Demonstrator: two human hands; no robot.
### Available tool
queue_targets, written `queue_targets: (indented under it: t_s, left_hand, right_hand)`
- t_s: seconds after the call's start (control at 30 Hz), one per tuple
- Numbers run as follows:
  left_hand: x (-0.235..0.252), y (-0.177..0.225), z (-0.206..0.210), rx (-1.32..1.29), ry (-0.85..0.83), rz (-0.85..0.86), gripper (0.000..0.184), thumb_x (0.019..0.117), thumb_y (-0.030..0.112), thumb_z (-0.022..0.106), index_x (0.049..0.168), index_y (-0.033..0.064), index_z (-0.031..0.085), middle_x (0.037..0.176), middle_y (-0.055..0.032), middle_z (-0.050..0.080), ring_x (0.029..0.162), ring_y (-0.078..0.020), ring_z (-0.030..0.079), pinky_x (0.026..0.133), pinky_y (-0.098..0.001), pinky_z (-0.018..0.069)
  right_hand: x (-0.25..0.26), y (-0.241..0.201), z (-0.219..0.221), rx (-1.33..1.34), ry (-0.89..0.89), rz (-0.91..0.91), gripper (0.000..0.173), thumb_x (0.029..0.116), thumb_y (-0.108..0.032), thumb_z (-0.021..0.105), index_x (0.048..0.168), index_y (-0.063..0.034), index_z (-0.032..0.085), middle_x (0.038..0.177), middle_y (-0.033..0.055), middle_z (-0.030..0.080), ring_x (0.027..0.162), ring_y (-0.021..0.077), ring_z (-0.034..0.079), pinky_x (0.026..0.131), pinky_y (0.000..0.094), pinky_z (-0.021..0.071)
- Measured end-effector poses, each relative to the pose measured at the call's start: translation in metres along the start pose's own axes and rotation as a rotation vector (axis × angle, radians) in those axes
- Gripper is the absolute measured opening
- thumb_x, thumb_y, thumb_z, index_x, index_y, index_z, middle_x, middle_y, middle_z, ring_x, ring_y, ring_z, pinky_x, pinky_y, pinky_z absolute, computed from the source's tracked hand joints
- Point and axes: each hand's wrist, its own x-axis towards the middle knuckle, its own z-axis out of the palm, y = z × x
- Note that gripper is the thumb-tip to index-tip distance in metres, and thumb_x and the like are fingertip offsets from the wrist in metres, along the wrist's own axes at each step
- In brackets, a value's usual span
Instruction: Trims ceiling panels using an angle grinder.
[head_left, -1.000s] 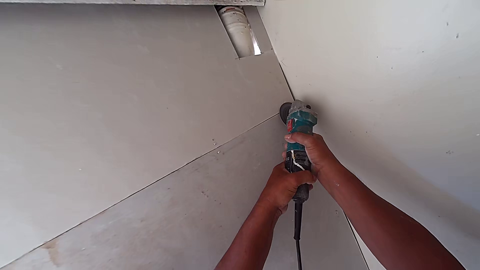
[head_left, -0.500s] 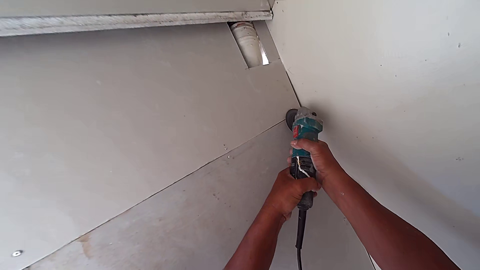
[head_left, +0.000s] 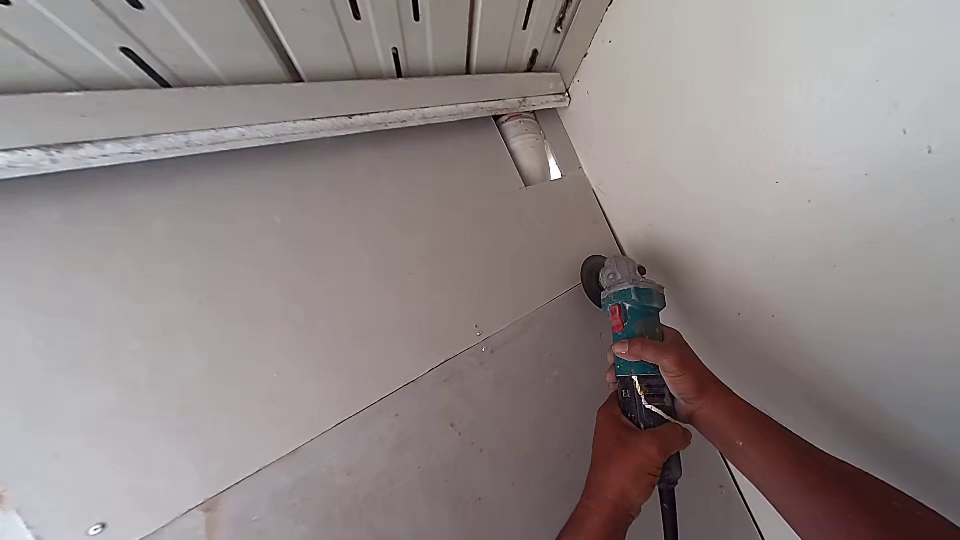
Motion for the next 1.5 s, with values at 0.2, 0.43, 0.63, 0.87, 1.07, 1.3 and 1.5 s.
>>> queue_targets:
  t_s: [0.2, 0.43, 0.63, 0.87, 1.07, 1.3, 1.5]
  left_hand:
    - [-0.006, -0.021, 0.01, 0.012, 0.019, -0.007, 0.048, 0.0675, 0.001, 0.081, 0.112, -0.0011, 0.062, 0.091, -0.0141, 0.072, 0.077, -0.0206, 0.072, 0.067, -0.0342, 0.061]
    - [0.002, -0.015, 0.009, 0.019, 0.03, 0.037, 0.049, 0.0679, 0.001, 0.081, 0.112, -0.0024, 0.061, 0.091, -0.0157, 0.071, 0.076, -0.0227, 0.072, 0.065, -0.0349, 0.0615]
    - [0.009, 0.009, 0.011, 0.039, 0.01, -0.065, 0.044, 0.0729, 0.003, 0.083, 0.111, -0.0027, 0.063, 0.09, -0.016, 0.071, 0.076, -0.0227, 0.071, 0.067, -0.0343, 0.0612]
    - [0.006, 0.024, 0.009, 0.07, -0.006, -0.084, 0.037, 0.0763, 0.002, 0.081, 0.109, -0.0021, 0.063, 0.09, -0.0153, 0.071, 0.076, -0.0226, 0.072, 0.069, -0.0341, 0.0624]
    - [0.011, 0.036, 0.007, 0.043, -0.026, -0.117, 0.034, 0.0786, 0.001, 0.078, 0.109, -0.0029, 0.062, 0.09, -0.0154, 0.07, 0.074, -0.0221, 0.071, 0.067, -0.0325, 0.0623]
    - [0.012, 0.039, 0.003, 0.031, -0.019, -0.114, 0.032, 0.0795, 0.0, 0.076, 0.108, -0.0023, 0.062, 0.09, -0.0164, 0.069, 0.073, -0.0225, 0.071, 0.065, -0.0329, 0.0617]
    - [0.011, 0.042, 0.005, 0.062, -0.016, -0.143, 0.03, 0.0806, 0.0, 0.076, 0.107, -0.002, 0.063, 0.087, -0.0149, 0.069, 0.071, -0.0211, 0.07, 0.064, -0.0316, 0.0614]
  right_hand:
    - [-0.013, 0.008, -0.016, -0.008, 0.039, 0.09, 0.044, 0.0828, -0.011, 0.072, 0.119, 0.0027, 0.05, 0.088, 0.0201, 0.069, 0.072, 0.0297, 0.073, 0.069, 0.0421, 0.0651]
    - [-0.006, -0.001, -0.01, -0.072, 0.035, 0.002, 0.041, 0.0801, -0.009, 0.072, 0.115, 0.0022, 0.054, 0.083, 0.0197, 0.07, 0.069, 0.028, 0.073, 0.066, 0.0392, 0.0644]
    - [0.004, -0.007, -0.007, -0.053, 0.169, 0.057, 0.038, 0.0862, -0.013, 0.072, 0.118, -0.0009, 0.056, 0.084, 0.0196, 0.068, 0.069, 0.0282, 0.071, 0.065, 0.0406, 0.0634]
    - [0.004, -0.01, -0.001, -0.028, 0.168, 0.098, 0.034, 0.0885, -0.018, 0.07, 0.116, -0.0019, 0.058, 0.082, 0.019, 0.069, 0.068, 0.0272, 0.071, 0.064, 0.0406, 0.0627]
    - [0.011, -0.017, 0.006, -0.073, 0.219, 0.104, 0.041, 0.086, -0.023, 0.074, 0.12, -0.0053, 0.059, 0.083, 0.0175, 0.069, 0.066, 0.0272, 0.071, 0.061, 0.0411, 0.0616]
    - [0.014, -0.019, 0.013, -0.108, 0.232, 0.112, 0.041, 0.0833, -0.024, 0.077, 0.117, -0.0073, 0.062, 0.085, 0.0145, 0.07, 0.068, 0.0252, 0.071, 0.061, 0.0403, 0.0615]
    - [0.012, -0.019, 0.011, -0.095, 0.244, 0.13, 0.04, 0.0843, -0.026, 0.076, 0.118, -0.0079, 0.062, 0.083, 0.0144, 0.07, 0.066, 0.0243, 0.07, 0.06, 0.039, 0.0605]
